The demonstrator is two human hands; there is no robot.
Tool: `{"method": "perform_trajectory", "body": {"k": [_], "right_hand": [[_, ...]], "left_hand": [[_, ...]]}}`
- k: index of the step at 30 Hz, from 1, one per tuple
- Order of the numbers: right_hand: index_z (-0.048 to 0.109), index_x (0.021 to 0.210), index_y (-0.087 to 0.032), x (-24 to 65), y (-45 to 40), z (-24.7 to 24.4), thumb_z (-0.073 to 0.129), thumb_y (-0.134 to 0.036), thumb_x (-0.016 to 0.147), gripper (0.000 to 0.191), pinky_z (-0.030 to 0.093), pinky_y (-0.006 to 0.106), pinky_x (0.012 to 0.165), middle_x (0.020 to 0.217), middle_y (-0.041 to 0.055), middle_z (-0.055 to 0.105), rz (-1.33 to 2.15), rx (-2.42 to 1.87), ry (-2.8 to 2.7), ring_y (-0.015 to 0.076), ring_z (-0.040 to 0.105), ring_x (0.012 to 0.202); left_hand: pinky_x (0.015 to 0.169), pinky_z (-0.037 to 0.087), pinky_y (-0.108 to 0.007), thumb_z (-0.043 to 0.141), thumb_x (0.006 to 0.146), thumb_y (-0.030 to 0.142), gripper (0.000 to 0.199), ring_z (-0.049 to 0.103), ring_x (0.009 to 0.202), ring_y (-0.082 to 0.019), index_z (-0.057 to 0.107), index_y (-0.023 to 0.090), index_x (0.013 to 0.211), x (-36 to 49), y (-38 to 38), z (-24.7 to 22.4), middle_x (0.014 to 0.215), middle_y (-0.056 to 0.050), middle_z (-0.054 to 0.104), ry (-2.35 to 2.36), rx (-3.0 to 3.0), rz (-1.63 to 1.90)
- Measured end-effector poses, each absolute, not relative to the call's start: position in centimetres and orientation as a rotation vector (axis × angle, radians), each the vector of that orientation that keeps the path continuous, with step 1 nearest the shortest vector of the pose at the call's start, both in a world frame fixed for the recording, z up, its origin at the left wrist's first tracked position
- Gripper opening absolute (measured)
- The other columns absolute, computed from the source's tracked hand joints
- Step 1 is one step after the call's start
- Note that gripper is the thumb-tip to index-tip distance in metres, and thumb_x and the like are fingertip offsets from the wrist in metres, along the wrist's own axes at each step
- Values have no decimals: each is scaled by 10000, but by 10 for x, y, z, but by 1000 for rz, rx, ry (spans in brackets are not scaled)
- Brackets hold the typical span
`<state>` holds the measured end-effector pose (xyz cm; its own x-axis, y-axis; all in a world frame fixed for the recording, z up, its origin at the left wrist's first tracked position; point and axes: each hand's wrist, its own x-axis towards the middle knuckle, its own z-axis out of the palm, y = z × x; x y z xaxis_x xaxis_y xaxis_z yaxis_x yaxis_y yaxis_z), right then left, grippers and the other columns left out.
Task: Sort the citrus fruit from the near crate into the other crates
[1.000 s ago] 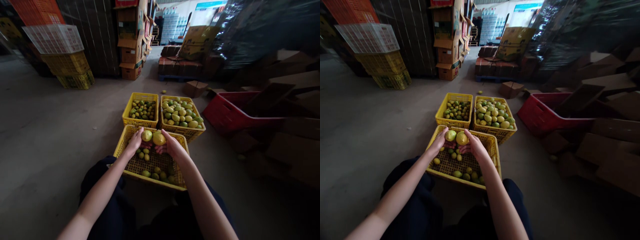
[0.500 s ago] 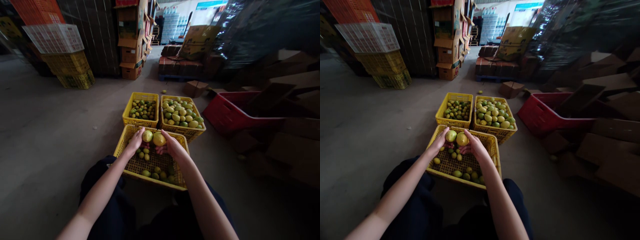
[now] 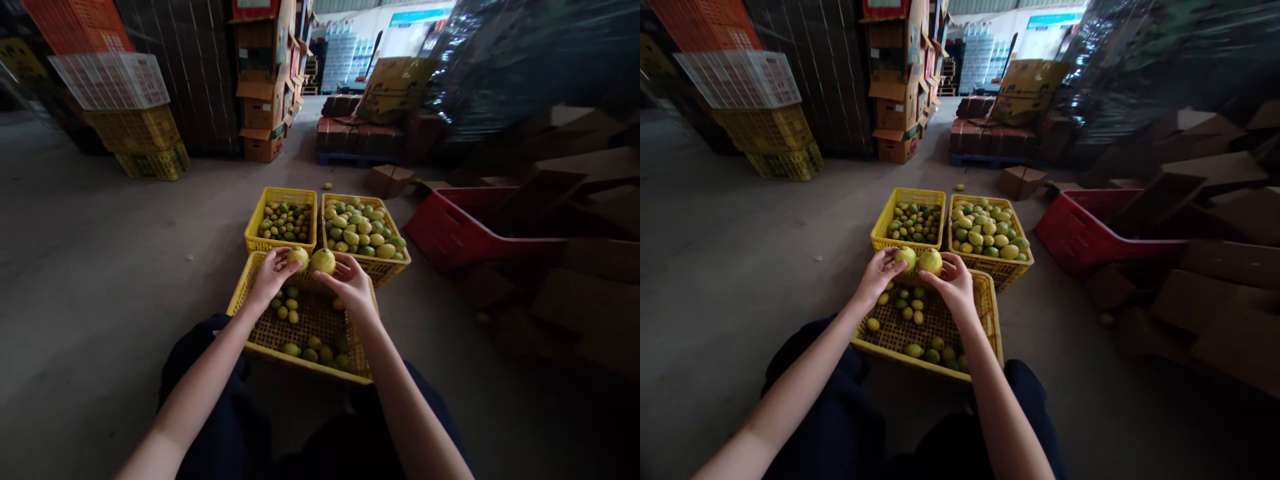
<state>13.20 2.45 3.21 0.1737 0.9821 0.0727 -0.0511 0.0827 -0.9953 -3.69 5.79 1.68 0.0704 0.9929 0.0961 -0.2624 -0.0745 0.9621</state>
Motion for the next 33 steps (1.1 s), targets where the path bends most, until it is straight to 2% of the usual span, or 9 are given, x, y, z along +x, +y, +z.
{"method": "perform_trajectory", "body": {"k": [8,14,20,26,30,33], "right_hand": [[528,939,-227,131,25,29,879,-400,471,610,564,388,780,928,47,728,989,-1166,-1094,236,690,868],[528,930,-225,131,24,31,897,-385,424,647,558,381,783,927,47,726,1018,-1185,-1040,235,686,864],[558,843,-210,133,25,31,916,-336,387,594,541,348,760,849,16,718,1058,-1152,-993,208,672,814],[688,820,-200,138,22,34,857,-360,570,341,507,243,663,787,-14,696,1304,-993,-961,133,627,711],[719,842,-204,139,21,37,854,-373,562,354,527,249,662,804,-9,684,1450,-932,-850,138,628,719],[700,906,-227,138,23,34,857,-376,546,420,541,263,654,797,-17,679,1453,-943,-776,142,633,720]], "left_hand": [[877,506,-335,819,607,420,481,648,950,-184,589,199,968,-38,58,17,1000,-63,687,853,1193,1349],[892,494,-317,833,589,402,486,646,978,-185,598,192,959,-38,57,20,1012,-63,697,848,1156,1331],[835,499,-267,865,560,354,493,654,866,-141,584,188,931,-39,52,26,913,-19,699,792,1030,1309],[707,543,-268,818,660,288,282,655,775,-144,664,148,850,-45,52,29,850,-21,691,760,712,1219],[671,566,-273,747,745,204,130,666,734,-152,712,124,841,-46,54,31,848,-56,720,796,586,1176],[641,558,-246,682,791,155,77,665,699,-131,729,146,850,-43,55,31,869,-43,732,870,546,1207]]}}
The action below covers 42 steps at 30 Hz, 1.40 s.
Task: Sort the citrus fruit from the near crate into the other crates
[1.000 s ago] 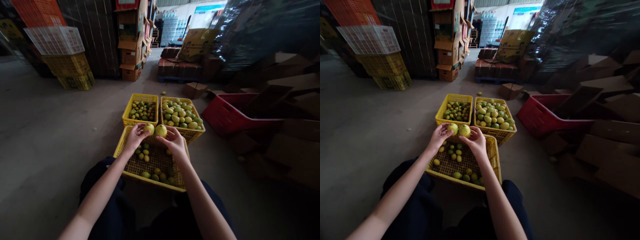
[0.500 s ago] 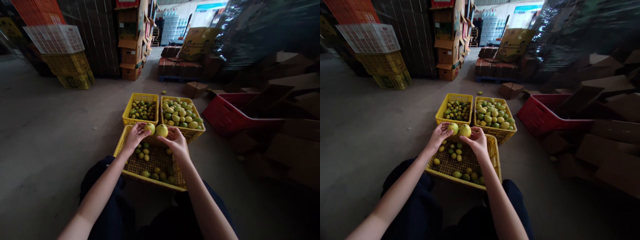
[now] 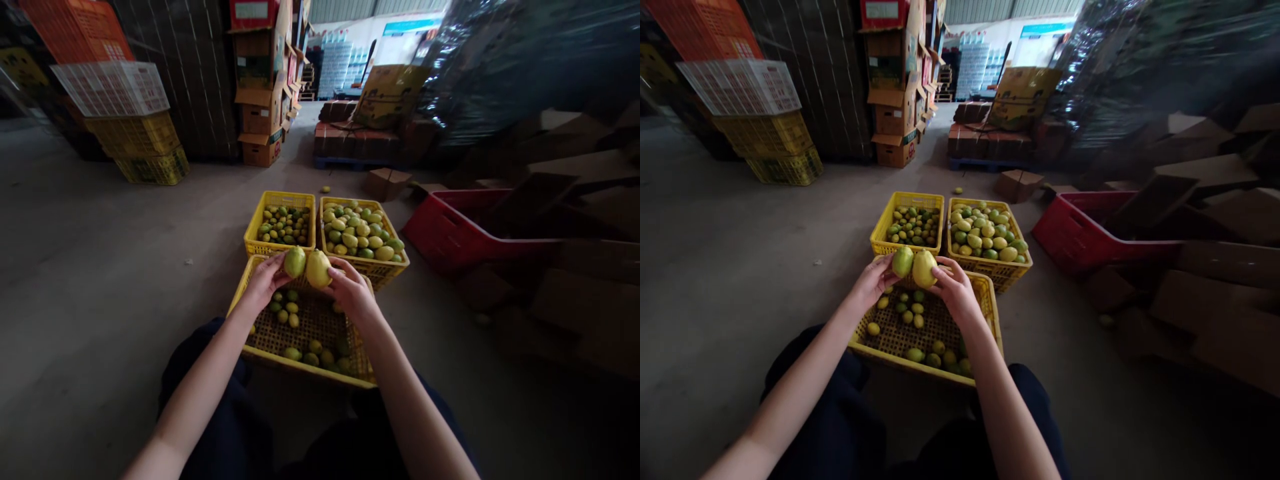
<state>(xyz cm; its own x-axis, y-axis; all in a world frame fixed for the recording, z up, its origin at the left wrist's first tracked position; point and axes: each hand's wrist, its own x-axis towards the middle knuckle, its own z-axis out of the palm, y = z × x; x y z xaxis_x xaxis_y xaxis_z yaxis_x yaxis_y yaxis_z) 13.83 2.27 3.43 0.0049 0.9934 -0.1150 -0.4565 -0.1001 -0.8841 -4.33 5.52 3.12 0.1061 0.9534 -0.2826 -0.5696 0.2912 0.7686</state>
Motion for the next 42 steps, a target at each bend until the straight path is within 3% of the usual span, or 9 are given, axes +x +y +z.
{"method": "perform_trajectory", "body": {"k": [4,8,19,26,30,35,38,40,42], "right_hand": [[689,881,-213,133,25,25,798,-464,606,388,549,280,623,802,-3,677,1271,-1072,-818,161,621,737],[703,858,-219,125,24,21,734,-525,656,369,542,275,600,876,14,687,1198,-1144,-858,192,615,807],[714,869,-183,115,19,24,834,-419,561,406,503,285,628,742,-1,696,1348,-1130,-1000,154,599,639],[717,891,-215,118,21,28,841,-387,557,395,506,283,728,837,4,729,1411,-1000,-771,180,658,788],[719,871,-210,120,23,30,814,-342,581,332,511,264,751,870,3,728,1438,-907,-737,178,654,833],[692,903,-186,125,26,33,665,-360,688,277,534,266,569,750,24,703,1593,-828,-600,167,633,648],[659,1072,-173,126,26,32,547,-369,728,412,401,221,351,735,34,696,1650,-710,-561,126,523,449],[654,1083,-164,125,26,31,515,-364,721,436,338,199,313,713,38,685,1654,-628,-505,107,463,407],[658,1047,-164,122,26,28,515,-345,706,411,422,205,382,702,39,671,1651,-572,-403,125,524,486]], "left_hand": [[620,529,-227,671,816,240,123,663,702,-133,733,143,857,-41,56,27,836,-57,728,948,594,1170],[706,512,-225,750,741,302,237,661,879,-164,731,158,929,-40,53,21,967,-71,721,930,766,1086],[889,482,-337,809,632,252,283,638,962,-208,665,158,856,-27,45,24,884,-49,698,669,684,1093],[730,458,-199,847,621,298,313,630,819,-111,695,159,856,-35,53,16,877,-19,706,668,564,1134],[656,474,-201,771,726,273,245,622,741,-103,695,132,911,-37,53,24,877,-37,699,654,463,1096],[527,443,-217,494,882,343,344,536,557,-96,669,141,1100,-40,50,34,755,-45,654,565,410,1072],[464,381,-211,414,889,351,413,416,458,-71,652,150,1160,-39,47,36,749,-45,640,515,457,1104],[505,420,-220,411,887,355,416,446,489,-77,647,170,1175,-36,45,35,815,-55,657,529,457,1134],[622,493,-242,430,880,326,382,550,608,-102,656,182,1151,-31,44,34,887,-62,673,561,392,1171]]}}
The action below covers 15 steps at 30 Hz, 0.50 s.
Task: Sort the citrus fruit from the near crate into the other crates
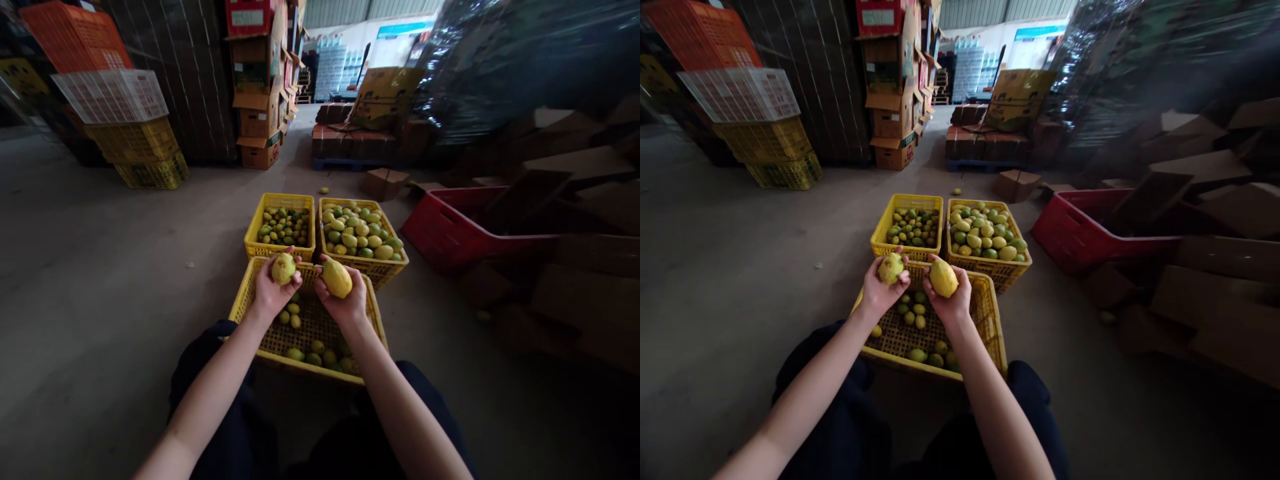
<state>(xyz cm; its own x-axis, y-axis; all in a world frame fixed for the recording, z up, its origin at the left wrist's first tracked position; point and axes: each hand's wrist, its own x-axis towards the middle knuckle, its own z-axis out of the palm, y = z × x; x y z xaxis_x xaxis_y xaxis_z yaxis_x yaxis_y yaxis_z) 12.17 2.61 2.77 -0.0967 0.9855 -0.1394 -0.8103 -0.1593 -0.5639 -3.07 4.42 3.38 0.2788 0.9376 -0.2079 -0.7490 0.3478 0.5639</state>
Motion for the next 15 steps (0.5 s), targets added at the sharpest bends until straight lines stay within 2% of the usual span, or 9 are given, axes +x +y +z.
{"method": "perform_trajectory", "body": {"k": [2,4,6,9,12,15], "right_hand": [[653,1043,-182,118,26,25,524,-305,697,389,516,230,517,753,41,680,1641,-533,-287,149,602,635],[647,1059,-202,114,27,23,526,-274,705,381,542,236,588,856,43,699,1628,-490,-187,151,627,730],[649,1050,-205,111,28,21,532,-279,729,350,541,222,596,932,45,703,1618,-459,-121,140,629,754],[655,1019,-209,109,30,18,560,-322,752,305,538,213,588,932,37,700,1601,-453,-121,132,627,746],[654,1010,-224,115,33,16,592,-320,740,293,534,213,563,878,21,692,1573,-464,-163,125,617,705],[647,965,-217,128,33,16,598,-284,725,254,526,205,528,822,15,678,1535,-501,-142,119,606,670]], "left_hand": [[760,529,-272,441,866,264,341,620,752,-127,669,186,1108,-25,44,32,904,-54,684,577,284,1207],[836,535,-285,431,855,217,324,643,835,-137,677,181,1063,-18,45,30,866,-43,690,576,175,1232],[850,542,-281,418,853,209,322,652,879,-144,678,169,1038,-13,47,28,851,-46,695,550,113,1243],[841,553,-281,444,841,237,298,654,940,-161,669,155,1020,-10,53,25,882,-61,701,505,124,1259],[742,563,-249,478,831,267,269,667,897,-160,657,151,995,-6,58,12,890,-62,699,524,185,1225],[543,508,-185,482,844,296,241,665,715,-129,650,176,968,1,43,-20,814,-33,693,714,391,1016]]}}
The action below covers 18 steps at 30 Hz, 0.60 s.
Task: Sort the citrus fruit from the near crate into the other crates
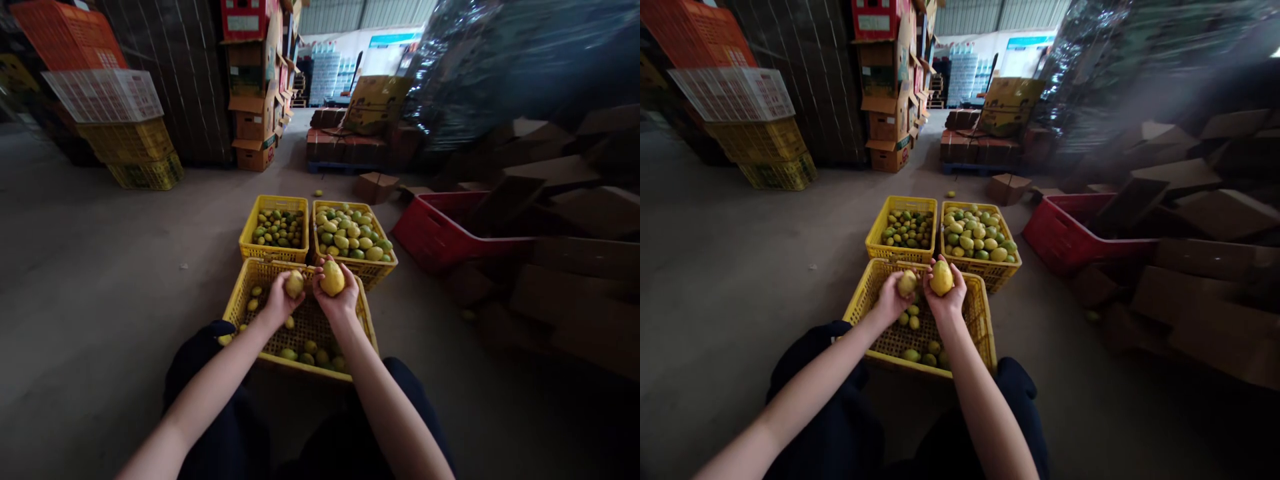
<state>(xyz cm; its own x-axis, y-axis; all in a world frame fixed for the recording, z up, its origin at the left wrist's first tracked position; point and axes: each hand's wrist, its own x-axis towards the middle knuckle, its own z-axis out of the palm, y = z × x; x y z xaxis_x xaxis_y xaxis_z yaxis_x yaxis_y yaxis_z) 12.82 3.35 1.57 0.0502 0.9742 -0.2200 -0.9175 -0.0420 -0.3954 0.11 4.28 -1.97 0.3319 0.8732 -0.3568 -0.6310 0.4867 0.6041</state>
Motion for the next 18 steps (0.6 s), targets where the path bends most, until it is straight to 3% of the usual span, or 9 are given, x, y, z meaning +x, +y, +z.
{"method": "perform_trajectory", "body": {"k": [2,4,5,8,11,12,14,16,18], "right_hand": [[638,925,-204,140,32,16,575,-258,722,219,521,203,501,795,22,670,1500,-532,-62,120,601,649],[629,902,-201,153,28,15,552,-240,718,202,522,210,484,774,25,665,1463,-563,-4,122,594,625],[624,897,-204,158,25,14,549,-235,715,200,525,214,483,766,24,663,1453,-578,-6,121,591,618],[617,897,-213,171,15,12,563,-230,698,207,534,218,497,763,18,660,1477,-614,-85,125,597,631],[620,917,-204,176,3,12,558,-218,696,230,533,211,494,791,28,663,1523,-627,-47,128,604,646],[621,932,-199,176,0,13,554,-213,699,244,532,208,493,802,33,665,1529,-629,-10,127,605,646],[620,960,-192,176,-5,16,545,-203,707,265,528,199,488,805,39,670,1528,-644,65,124,604,635],[615,973,-188,176,-8,17,533,-196,717,269,521,191,482,785,41,674,1523,-675,118,124,602,620],[611,983,-184,174,-12,15,525,-188,724,273,519,193,477,762,40,678,1526,-714,147,128,603,607]], "left_hand": [[492,474,-176,530,837,316,170,634,584,-114,655,215,891,7,17,-48,691,5,671,908,683,701],[428,444,-226,654,734,196,66,561,419,-135,642,180,672,10,-12,-73,501,-6,595,969,768,459],[420,441,-251,684,684,136,127,531,371,-139,614,174,586,11,-24,-82,440,2,553,997,807,338],[491,504,-330,738,621,95,175,565,402,-179,598,170,547,4,-27,-83,418,12,528,1031,838,256],[696,560,-316,693,754,302,137,678,700,-193,666,179,808,-14,22,-48,672,-32,658,1022,805,485],[772,552,-288,647,797,351,235,683,844,-178,657,193,971,-21,43,-33,862,-54,691,1012,790,579],[841,537,-296,555,853,418,469,640,1047,-198,532,167,1249,-36,78,-4,1217,-153,603,1007,616,894],[844,536,-325,455,900,413,525,608,1116,-222,430,166,1363,-45,94,15,1388,-197,471,991,449,1074],[825,534,-327,424,915,347,456,630,1066,-223,488,141,1316,-47,89,21,1381,-204,484,961,432,1032]]}}
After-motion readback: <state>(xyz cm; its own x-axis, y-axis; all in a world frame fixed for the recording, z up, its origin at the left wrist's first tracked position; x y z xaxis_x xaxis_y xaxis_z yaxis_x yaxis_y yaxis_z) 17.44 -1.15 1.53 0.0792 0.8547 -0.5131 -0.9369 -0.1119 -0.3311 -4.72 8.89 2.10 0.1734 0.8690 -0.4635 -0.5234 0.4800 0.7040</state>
